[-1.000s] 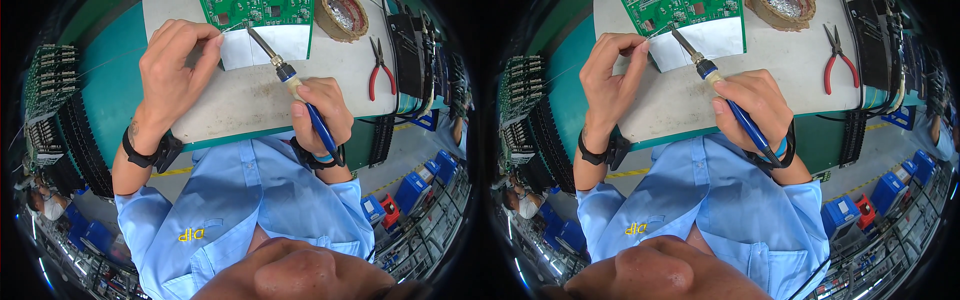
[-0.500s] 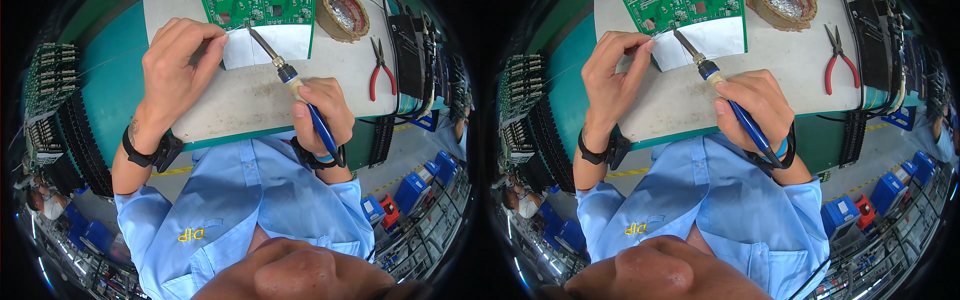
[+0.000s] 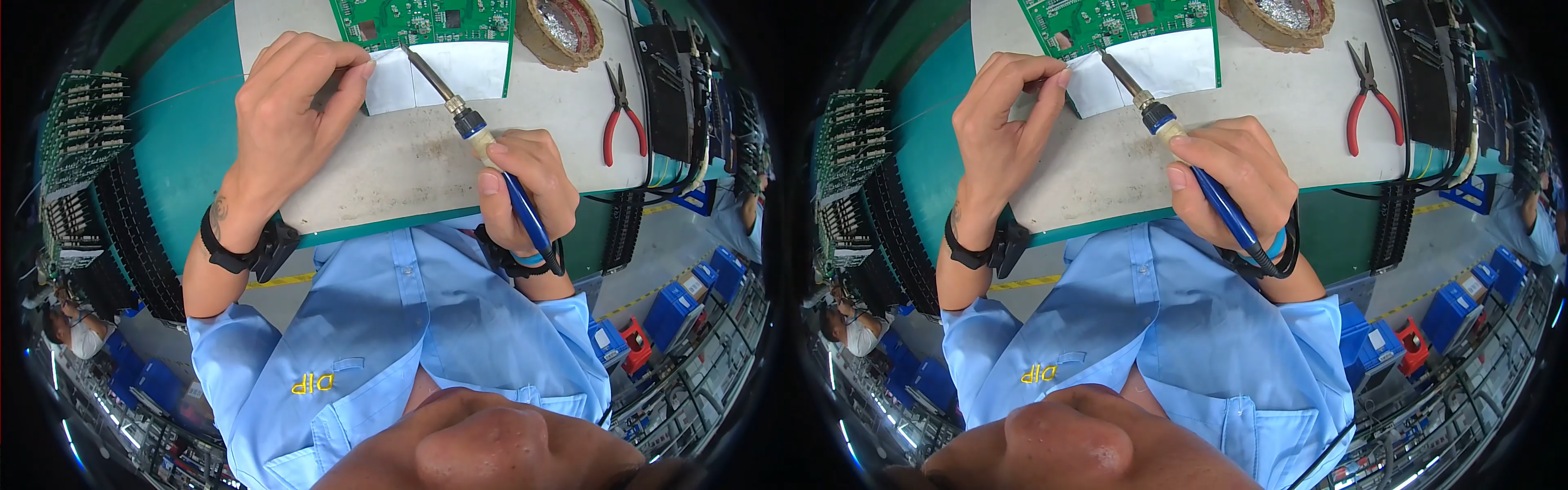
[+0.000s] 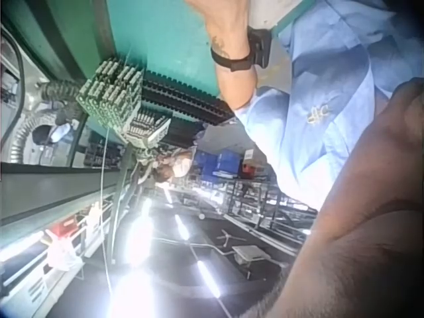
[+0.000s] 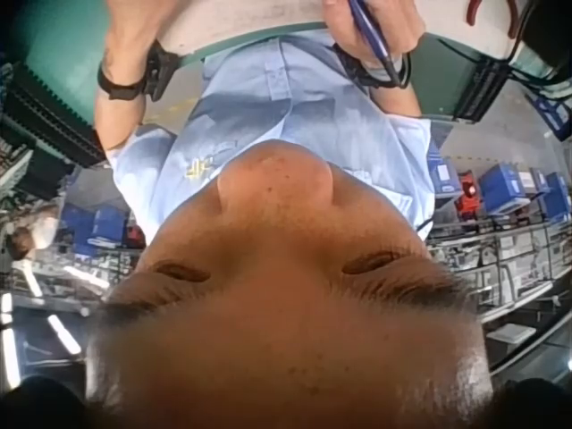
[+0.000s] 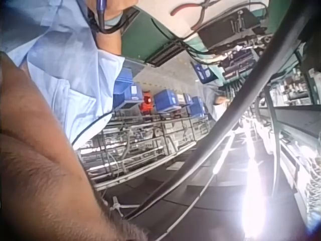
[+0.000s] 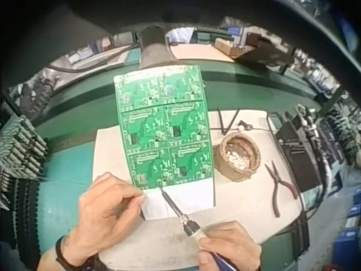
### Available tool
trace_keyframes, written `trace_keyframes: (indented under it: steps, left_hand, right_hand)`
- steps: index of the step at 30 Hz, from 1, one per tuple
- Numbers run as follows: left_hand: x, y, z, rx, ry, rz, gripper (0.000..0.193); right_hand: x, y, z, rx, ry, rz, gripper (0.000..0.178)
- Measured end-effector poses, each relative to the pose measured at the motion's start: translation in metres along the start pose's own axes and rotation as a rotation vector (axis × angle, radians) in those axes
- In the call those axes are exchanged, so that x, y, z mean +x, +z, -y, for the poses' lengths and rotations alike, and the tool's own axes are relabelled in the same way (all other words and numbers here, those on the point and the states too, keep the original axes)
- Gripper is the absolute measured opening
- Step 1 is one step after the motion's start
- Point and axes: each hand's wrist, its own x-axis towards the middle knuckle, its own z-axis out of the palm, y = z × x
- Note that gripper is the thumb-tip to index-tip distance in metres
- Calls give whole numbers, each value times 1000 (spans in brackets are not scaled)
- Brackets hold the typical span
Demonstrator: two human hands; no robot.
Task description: The person solders components onto a circuit board using a soldering iron and wire, then sets it aside to pick up a new one. They position the new circuit board on the workspace and solder its components with the soldering iron and wire.
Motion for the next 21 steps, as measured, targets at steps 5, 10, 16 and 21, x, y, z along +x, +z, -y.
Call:
trace_keyframes:
  steps: [5, 10, 16, 21]
  left_hand:
    - [0, -1, 0, 2, 0, 6, 11]
    - [-1, -4, -1, -19, -24, 4, 10]
    - [1, -7, -12, -69, -125, 33, 10]
    - [13, -11, -14, -58, -120, 81, 8]
  right_hand:
    - [1, -1, 2, -5, 5, 3, 30]
    - [-2, -9, 5, -33, 8, 43, 21]
    - [-3, -27, -12, -45, 30, -272, 22]
    - [3, -31, -14, -306, 285, -217, 24]
